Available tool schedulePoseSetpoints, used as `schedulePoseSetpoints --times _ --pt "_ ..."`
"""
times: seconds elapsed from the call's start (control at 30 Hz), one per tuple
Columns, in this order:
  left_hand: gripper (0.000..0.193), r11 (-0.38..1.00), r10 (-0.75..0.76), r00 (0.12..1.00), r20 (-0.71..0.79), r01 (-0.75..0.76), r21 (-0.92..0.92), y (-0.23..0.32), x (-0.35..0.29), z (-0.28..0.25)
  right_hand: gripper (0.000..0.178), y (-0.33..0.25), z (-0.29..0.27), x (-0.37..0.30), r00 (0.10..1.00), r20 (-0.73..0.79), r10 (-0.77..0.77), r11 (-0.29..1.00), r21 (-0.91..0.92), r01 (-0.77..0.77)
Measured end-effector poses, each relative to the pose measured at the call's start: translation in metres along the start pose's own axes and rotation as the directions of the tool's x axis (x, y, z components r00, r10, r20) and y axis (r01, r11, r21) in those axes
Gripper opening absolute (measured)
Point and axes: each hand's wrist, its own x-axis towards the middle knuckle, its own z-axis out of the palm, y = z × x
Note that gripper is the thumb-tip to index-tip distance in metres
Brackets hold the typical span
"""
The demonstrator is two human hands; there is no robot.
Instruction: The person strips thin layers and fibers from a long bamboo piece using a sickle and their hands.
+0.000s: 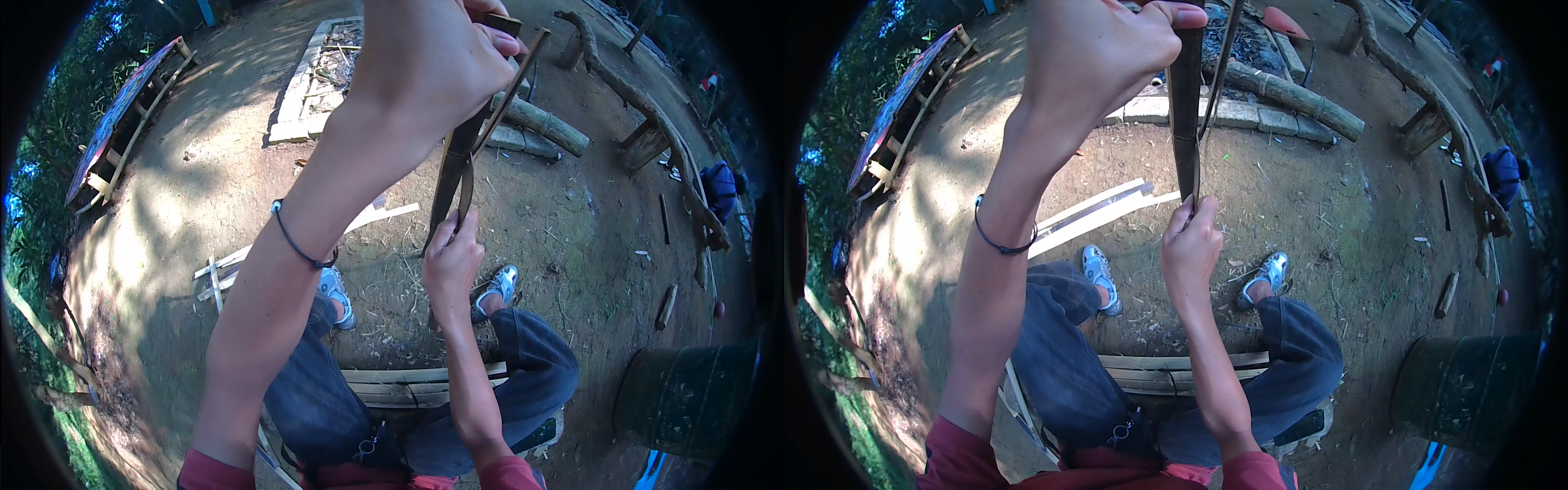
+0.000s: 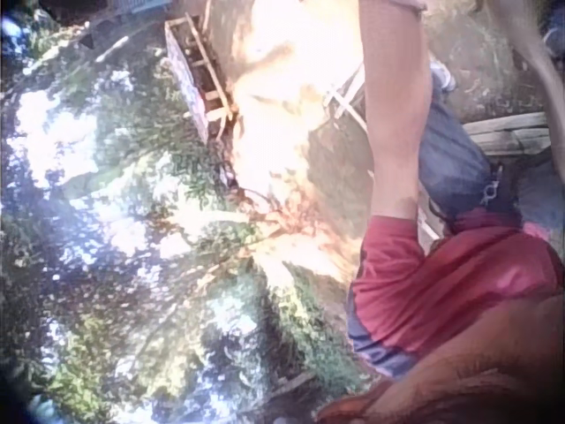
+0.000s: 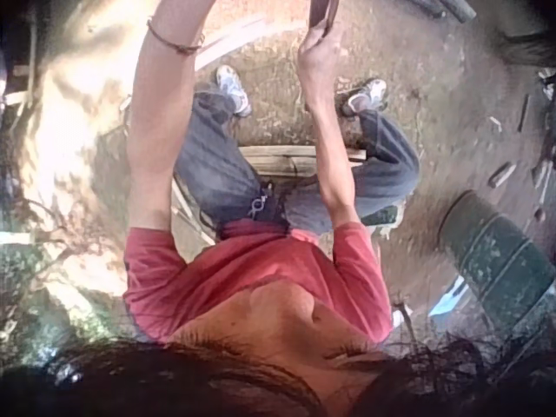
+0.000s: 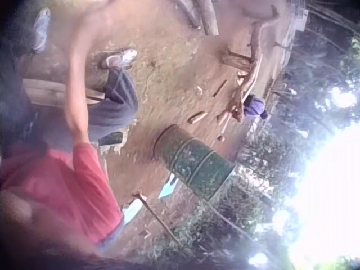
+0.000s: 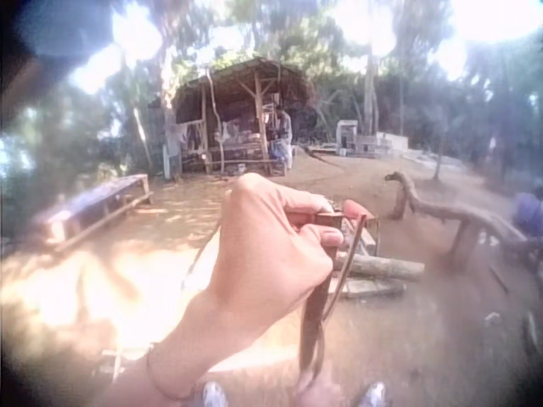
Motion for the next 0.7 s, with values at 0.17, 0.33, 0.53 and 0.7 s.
schedulePoseSetpoints --times 0.17,0.33,0.53,0.7 --pt "0.028 0.989 -0.071 0.994 -0.082 0.081 0.123 0.010 0.005 -0.006 0.020 -0.011 -0.013 0.001 0.994 0.111 -0.003 0.980 0.198 -0.019" --pt "0.018 0.971 0.017 0.998 -0.054 -0.004 0.240 -0.021 0.005 -0.006 0.025 0.002 -0.019 0.012 0.937 0.313 0.158 0.891 0.364 -0.272" --pt "0.017 0.948 0.070 0.997 -0.038 -0.055 0.314 -0.017 0.003 0.003 0.019 -0.027 -0.033 0.000 1.000 0.026 0.014 0.997 0.080 -0.016" --pt "0.026 0.985 -0.073 0.996 -0.046 0.079 0.152 0.006 0.006 0.002 0.014 -0.012 -0.021 -0.003 1.000 0.011 -0.020 0.999 0.026 0.020"
